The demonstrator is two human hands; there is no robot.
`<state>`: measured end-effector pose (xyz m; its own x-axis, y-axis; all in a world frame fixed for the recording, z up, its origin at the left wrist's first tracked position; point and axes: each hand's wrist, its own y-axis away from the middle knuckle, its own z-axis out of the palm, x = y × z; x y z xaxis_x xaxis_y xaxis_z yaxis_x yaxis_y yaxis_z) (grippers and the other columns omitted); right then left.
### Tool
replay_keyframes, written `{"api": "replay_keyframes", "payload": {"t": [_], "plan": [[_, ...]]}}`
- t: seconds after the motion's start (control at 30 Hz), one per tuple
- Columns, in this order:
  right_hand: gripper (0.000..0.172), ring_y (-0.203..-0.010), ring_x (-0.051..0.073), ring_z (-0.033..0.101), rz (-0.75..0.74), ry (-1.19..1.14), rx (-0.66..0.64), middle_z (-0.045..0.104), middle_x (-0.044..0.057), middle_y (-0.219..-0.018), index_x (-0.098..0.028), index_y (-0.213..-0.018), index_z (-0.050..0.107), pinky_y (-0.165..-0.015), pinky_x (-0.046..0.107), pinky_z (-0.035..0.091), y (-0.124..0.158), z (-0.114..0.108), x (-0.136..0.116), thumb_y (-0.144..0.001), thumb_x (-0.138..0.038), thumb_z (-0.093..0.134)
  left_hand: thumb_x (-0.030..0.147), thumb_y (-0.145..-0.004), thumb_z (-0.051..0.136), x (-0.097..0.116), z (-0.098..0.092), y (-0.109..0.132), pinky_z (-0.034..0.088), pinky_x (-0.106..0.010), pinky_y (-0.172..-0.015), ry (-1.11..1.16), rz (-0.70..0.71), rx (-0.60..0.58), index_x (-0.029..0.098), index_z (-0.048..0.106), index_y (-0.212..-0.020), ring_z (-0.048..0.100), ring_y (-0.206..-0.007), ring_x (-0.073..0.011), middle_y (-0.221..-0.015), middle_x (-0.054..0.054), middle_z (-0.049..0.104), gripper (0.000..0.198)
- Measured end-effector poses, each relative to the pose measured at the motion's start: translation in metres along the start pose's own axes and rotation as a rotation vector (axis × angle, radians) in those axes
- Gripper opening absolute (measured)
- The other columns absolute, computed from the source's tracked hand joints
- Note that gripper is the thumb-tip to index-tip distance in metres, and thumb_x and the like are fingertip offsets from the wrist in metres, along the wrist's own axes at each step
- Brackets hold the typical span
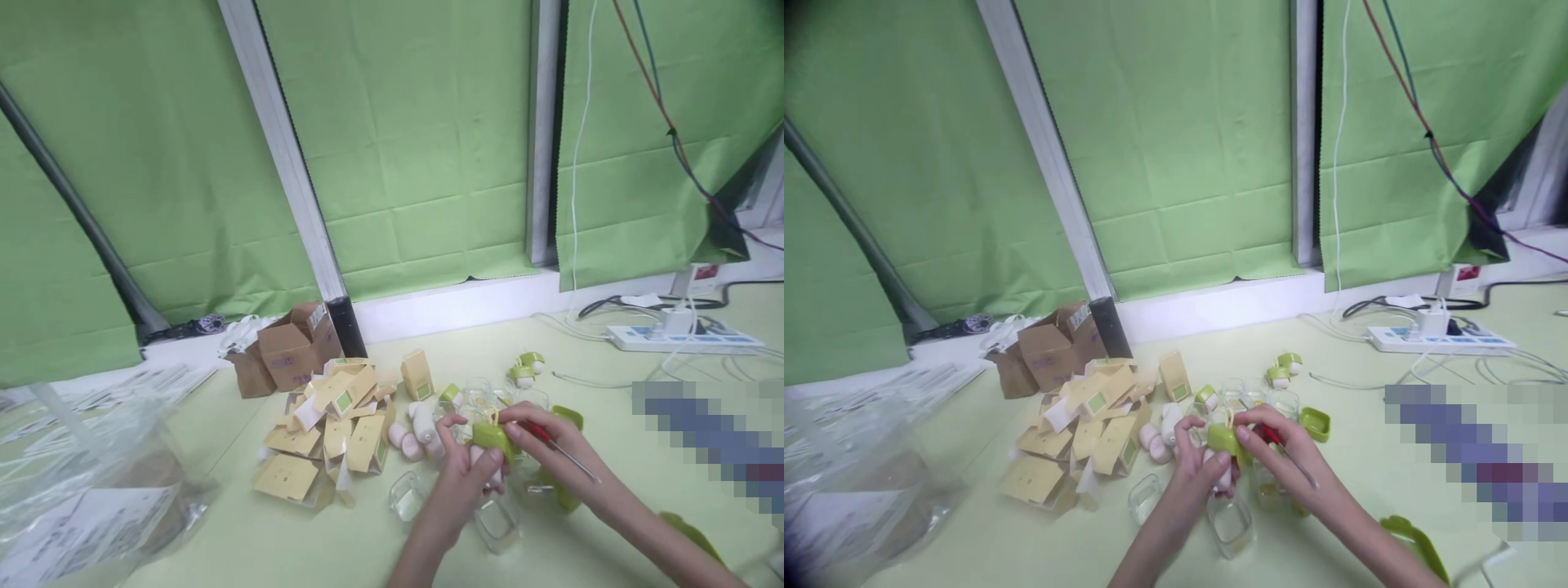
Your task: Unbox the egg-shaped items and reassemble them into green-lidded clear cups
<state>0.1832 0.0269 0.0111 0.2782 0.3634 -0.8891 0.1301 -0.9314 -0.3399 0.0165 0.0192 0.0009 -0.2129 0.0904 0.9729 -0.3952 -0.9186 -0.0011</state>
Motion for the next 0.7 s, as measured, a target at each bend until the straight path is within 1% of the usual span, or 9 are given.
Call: {"api": "replay_keyframes", "payload": {"t": [0.07, 0.13, 0.23, 0.3, 0.37, 0.4, 0.47, 0.6, 0.7], "plan": [[0.033, -0.081, 0.023, 0.062, 0.058, -0.068, -0.034, 0.069, 0.005, -0.084, -0.021, -0.085, 0.069, -0.072, 0.032, 0.05, 0.0, -0.001, -0.006, -0.084, -0.05, 0.053, 0.037, -0.071, 0.069, -0.002, -0.002, 0.0, 0.033, -0.022, -0.053, -0.046, 0.009, -0.014, 0.026, 0.023, -0.097, 0.045, -0.053, -0.0086, -0.071, 0.005, 0.055, 0.054], [0.034, -0.078, 0.022, 0.061, 0.09, -0.112, -0.035, 0.068, 0.004, -0.078, -0.02, -0.079, 0.069, -0.068, 0.031, 0.049, 0.0, -0.001, -0.008, -0.083, -0.05, 0.054, 0.035, -0.07, 0.07, -0.005, -0.003, -0.002, 0.033, -0.021, -0.052, -0.057, 0.034, -0.018, 0.025, 0.027, -0.089, 0.044, -0.053, -0.0076, -0.068, 0.007, 0.051, 0.048], [0.033, -0.074, 0.021, 0.06, 0.132, -0.159, 0.077, 0.068, 0.004, -0.077, -0.018, -0.076, 0.069, -0.063, 0.029, 0.048, 0.001, 0.001, -0.005, -0.078, -0.051, 0.06, 0.042, -0.075, 0.063, -0.006, -0.004, -0.007, 0.033, -0.02, -0.05, -0.054, 0.091, 0.072, 0.022, 0.037, -0.08, 0.042, -0.05, -0.0069, -0.065, 0.007, 0.047, 0.033], [0.032, -0.074, 0.021, 0.06, 0.161, -0.187, 0.146, 0.068, 0.004, -0.079, -0.019, -0.078, 0.069, -0.063, 0.028, 0.048, 0.002, 0.004, -0.002, -0.076, -0.051, 0.063, 0.044, -0.076, 0.061, -0.004, -0.004, -0.01, 0.034, -0.021, -0.048, -0.073, 0.114, 0.154, 0.02, 0.047, -0.082, 0.042, -0.05, -0.0074, -0.069, 0.004, 0.05, 0.029], [0.032, -0.076, 0.022, 0.061, 0.174, -0.204, 0.185, 0.068, 0.005, -0.08, -0.019, -0.08, 0.069, -0.064, 0.029, 0.048, 0.003, 0.006, -0.001, -0.074, -0.051, 0.065, 0.045, -0.074, 0.062, -0.002, -0.004, -0.012, 0.034, -0.022, -0.048, -0.074, 0.126, 0.191, 0.017, 0.056, -0.088, 0.044, -0.051, -0.008, -0.076, 0.0, 0.056, 0.031], [0.032, -0.076, 0.022, 0.062, 0.166, -0.206, 0.193, 0.068, 0.005, -0.08, -0.019, -0.081, 0.068, -0.064, 0.029, 0.049, 0.003, 0.007, -0.001, -0.074, -0.05, 0.064, 0.044, -0.073, 0.062, 0.0, -0.004, -0.012, 0.034, -0.022, -0.048, -0.069, 0.121, 0.19, 0.016, 0.06, -0.088, 0.043, -0.051, -0.0082, -0.077, -0.001, 0.058, 0.032], [0.031, -0.076, 0.023, 0.063, 0.118, -0.199, 0.184, 0.069, 0.006, -0.08, -0.019, -0.08, 0.068, -0.064, 0.03, 0.049, 0.003, 0.01, 0.0, -0.076, -0.05, 0.063, 0.043, -0.071, 0.065, 0.002, -0.003, -0.012, 0.033, -0.022, -0.048, -0.064, 0.094, 0.168, 0.014, 0.065, -0.084, 0.042, -0.049, -0.0081, -0.07, -0.001, 0.058, 0.031], [0.03, -0.07, 0.021, 0.061, 0.014, -0.163, 0.127, 0.065, 0.004, -0.072, -0.019, -0.072, 0.067, -0.063, 0.03, 0.048, 0.006, 0.015, 0.002, -0.077, -0.049, 0.062, 0.039, -0.061, 0.073, 0.002, 0.0, -0.011, 0.029, -0.022, -0.046, -0.043, 0.05, 0.14, 0.014, 0.069, -0.072, 0.038, -0.045, -0.0084, -0.05, 0.003, 0.05, 0.028], [0.033, -0.064, 0.018, 0.058, -0.012, -0.139, 0.113, 0.061, 0.002, -0.066, -0.019, -0.065, 0.064, -0.06, 0.028, 0.047, 0.008, 0.018, 0.003, -0.078, -0.049, 0.061, 0.04, -0.06, 0.073, 0.001, 0.001, -0.009, 0.029, -0.022, -0.047, -0.031, 0.047, 0.135, 0.013, 0.07, -0.068, 0.039, -0.045, -0.0086, -0.049, 0.003, 0.05, 0.028]]}}
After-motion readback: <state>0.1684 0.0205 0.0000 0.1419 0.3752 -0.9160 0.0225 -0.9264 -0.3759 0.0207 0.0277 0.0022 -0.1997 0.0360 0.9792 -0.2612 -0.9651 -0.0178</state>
